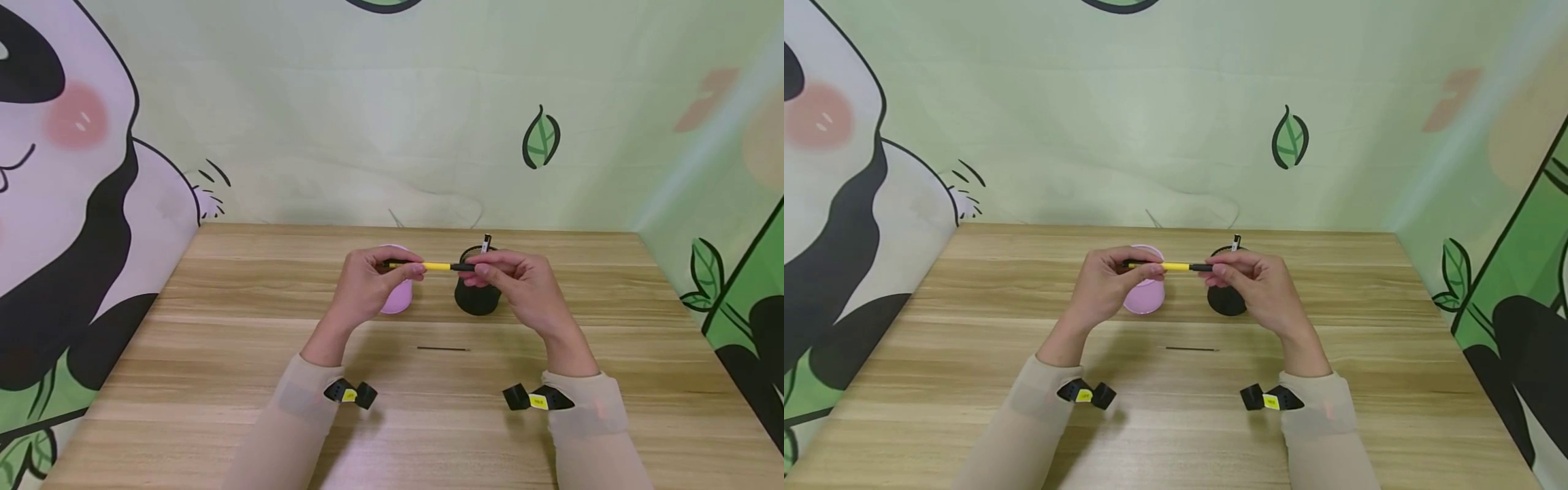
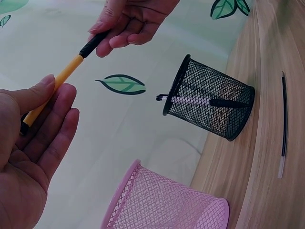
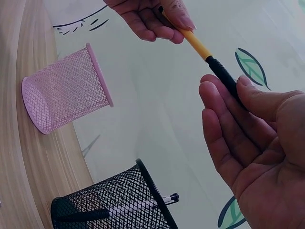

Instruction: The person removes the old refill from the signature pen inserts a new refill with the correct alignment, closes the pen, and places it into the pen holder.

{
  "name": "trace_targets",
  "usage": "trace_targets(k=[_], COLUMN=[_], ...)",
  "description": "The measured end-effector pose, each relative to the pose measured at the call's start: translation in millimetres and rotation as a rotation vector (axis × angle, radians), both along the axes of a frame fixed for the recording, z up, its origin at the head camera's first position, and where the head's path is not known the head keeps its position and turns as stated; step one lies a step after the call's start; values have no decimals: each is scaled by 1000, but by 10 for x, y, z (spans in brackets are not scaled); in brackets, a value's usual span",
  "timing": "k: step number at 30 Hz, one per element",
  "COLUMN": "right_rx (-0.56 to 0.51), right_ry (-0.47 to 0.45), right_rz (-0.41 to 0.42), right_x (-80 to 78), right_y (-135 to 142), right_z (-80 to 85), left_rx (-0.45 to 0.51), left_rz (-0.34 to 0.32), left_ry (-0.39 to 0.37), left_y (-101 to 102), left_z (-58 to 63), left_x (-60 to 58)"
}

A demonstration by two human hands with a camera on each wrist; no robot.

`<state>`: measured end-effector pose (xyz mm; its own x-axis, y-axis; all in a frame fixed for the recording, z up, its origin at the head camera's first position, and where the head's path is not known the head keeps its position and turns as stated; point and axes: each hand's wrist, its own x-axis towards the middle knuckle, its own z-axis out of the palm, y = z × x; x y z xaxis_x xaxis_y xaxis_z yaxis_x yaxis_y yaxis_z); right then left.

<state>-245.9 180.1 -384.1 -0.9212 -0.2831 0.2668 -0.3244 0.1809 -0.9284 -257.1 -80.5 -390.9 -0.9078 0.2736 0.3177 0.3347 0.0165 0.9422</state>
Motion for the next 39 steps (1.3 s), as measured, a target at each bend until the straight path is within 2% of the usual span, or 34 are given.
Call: trace_targets(k=[12, 19, 26, 32, 39], right_rx=[-61, -44, -28, -38, -39], right_ry=[-23, -26, 20, 22, 21], right_rz=[7, -29, -74, -58, -42], right_x=[19, 21, 16, 16, 22], right_y=[-8, -12, 8, 18, 0], right_z=[18, 13, 16, 19, 33], left_rx=[-10, -3, -2, -1, -4], left_rz=[4, 0, 8, -2, -7], left_ry=[4, 13, 17, 19, -15], left_y=[-5, -8, -23, -22, -12], left_z=[-6, -7, -1, 5, 6], left_x=[-3, -6, -1, -4, -7])
